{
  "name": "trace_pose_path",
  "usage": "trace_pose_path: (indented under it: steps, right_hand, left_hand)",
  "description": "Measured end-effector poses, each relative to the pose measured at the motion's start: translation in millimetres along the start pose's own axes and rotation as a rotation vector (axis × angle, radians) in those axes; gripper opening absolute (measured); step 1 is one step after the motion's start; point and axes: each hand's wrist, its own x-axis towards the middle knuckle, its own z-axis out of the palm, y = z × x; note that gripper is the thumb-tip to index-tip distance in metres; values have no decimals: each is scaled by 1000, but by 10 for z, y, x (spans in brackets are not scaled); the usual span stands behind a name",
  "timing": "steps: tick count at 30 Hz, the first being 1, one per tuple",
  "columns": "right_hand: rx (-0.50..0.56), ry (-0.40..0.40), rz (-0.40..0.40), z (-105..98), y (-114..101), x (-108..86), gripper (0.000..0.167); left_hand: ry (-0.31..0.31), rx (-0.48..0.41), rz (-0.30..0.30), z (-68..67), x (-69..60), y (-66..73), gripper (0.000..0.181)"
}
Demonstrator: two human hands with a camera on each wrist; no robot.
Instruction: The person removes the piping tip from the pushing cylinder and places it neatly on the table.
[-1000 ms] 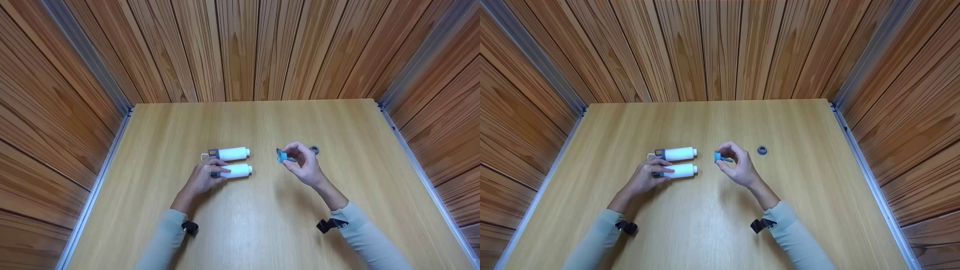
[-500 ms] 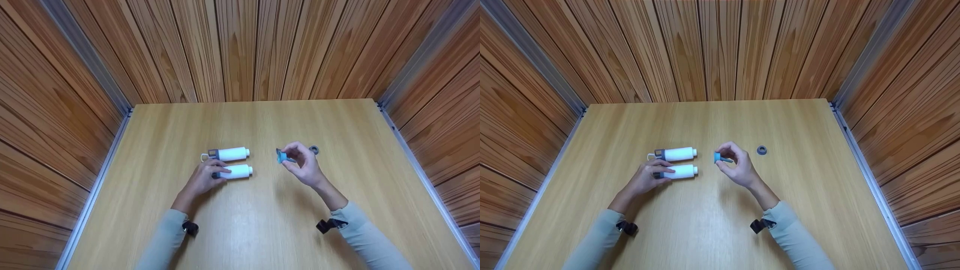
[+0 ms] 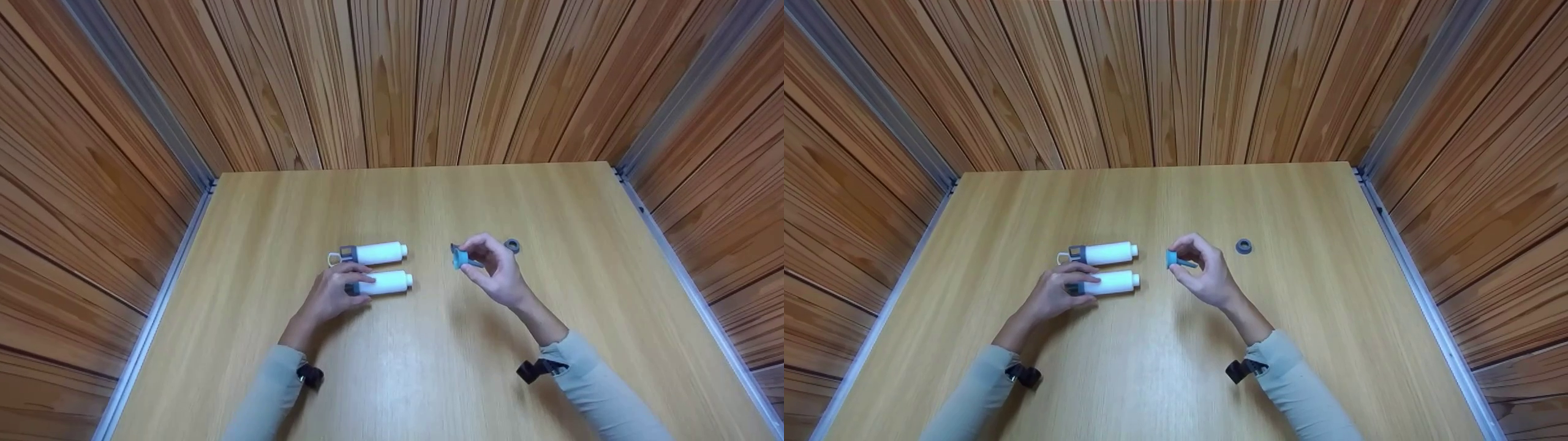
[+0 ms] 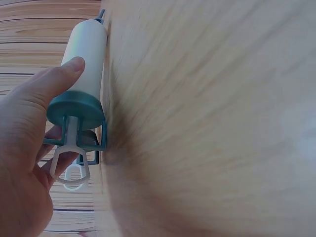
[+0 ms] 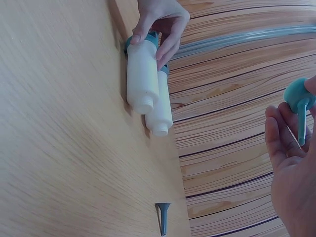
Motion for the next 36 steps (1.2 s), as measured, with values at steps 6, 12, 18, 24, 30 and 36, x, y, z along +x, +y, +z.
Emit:
trace_pose_path:
  steps: [6, 12, 18, 24, 30, 36]
  right_hand:
    - [7, 5, -7, -11, 25, -9, 31]
    - [3, -5, -21, -44, 42, -29, 31]
    - [-2, -4, -15, -75, 28, -33, 31]
    - [16, 5, -5, -87, 45, -49, 28]
    - [26, -31, -39, -70, 69, -84, 33]
    - [-5, -36, -38, -72, 67, -100, 37]
  left_hand:
    - [9, -3, -7, -11, 6, 19, 34]
    - [34, 13, 20, -58, 25, 80, 35]
    - [48, 23, 52, -141, 100, 172, 35]
    - [87, 6, 80, -207, 204, 288, 38]
    - [90, -59, 68, -235, 240, 427, 44]
    - [127, -139, 70, -226, 288, 570, 42]
